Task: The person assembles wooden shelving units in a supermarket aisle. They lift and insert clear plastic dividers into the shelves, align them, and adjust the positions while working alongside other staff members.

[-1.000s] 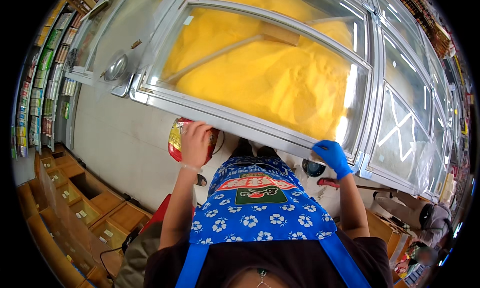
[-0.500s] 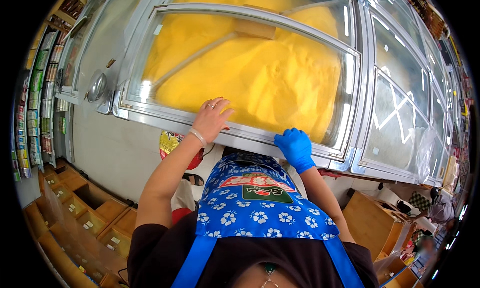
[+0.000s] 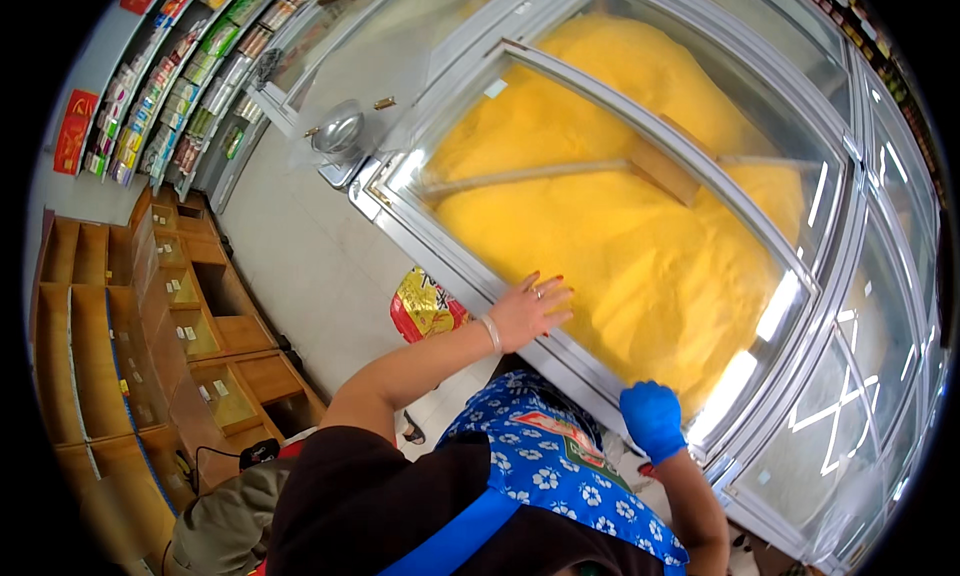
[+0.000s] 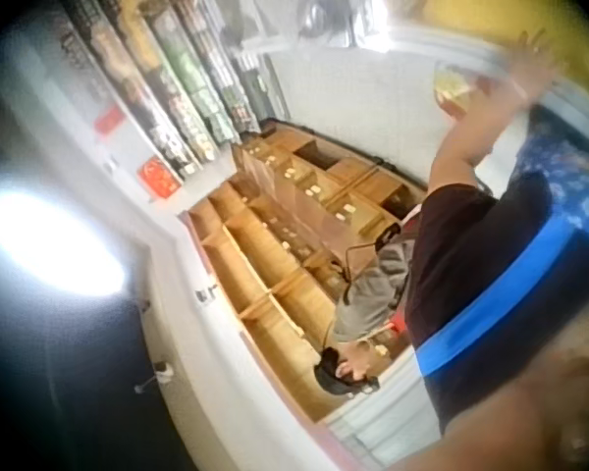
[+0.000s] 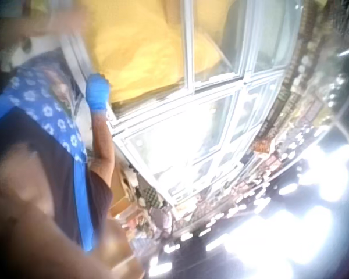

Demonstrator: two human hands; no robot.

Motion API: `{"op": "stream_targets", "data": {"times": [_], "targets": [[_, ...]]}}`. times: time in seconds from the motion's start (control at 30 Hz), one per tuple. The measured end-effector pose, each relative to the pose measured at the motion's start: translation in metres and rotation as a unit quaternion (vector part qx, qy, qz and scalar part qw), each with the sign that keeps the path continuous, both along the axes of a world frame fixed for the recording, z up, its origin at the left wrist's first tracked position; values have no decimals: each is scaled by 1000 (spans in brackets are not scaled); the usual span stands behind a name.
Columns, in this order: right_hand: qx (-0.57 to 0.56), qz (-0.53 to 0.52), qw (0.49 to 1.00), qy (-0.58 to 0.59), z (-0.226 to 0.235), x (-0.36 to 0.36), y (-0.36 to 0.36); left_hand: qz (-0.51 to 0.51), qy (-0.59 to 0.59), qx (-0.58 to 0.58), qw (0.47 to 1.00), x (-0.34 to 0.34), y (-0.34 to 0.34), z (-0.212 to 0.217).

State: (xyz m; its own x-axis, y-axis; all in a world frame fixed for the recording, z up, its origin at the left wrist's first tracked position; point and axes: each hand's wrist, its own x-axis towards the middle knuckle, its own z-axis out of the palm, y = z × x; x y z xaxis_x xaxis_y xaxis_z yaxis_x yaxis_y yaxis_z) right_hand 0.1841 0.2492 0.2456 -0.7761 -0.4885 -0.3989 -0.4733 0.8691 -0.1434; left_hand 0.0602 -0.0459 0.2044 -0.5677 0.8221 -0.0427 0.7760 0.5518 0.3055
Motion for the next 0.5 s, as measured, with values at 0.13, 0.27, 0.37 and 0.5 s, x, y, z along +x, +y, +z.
{"op": "stream_targets", "data": {"times": [0.13,0.27,0.37,0.5], "targets": [[-179,-324,927,64,21,22,22,-16,5,-24,1000,-5,-1,-1],[-247,-467,847,59,18,44,64,-3,23,-17,1000,-40,30,-9],[-316,-533,784,33,35,16,90,20,34,0,999,-89,69,-23],[-393,-573,715,-74,85,-51,77,65,-13,-21,998,-143,111,-5]]}}
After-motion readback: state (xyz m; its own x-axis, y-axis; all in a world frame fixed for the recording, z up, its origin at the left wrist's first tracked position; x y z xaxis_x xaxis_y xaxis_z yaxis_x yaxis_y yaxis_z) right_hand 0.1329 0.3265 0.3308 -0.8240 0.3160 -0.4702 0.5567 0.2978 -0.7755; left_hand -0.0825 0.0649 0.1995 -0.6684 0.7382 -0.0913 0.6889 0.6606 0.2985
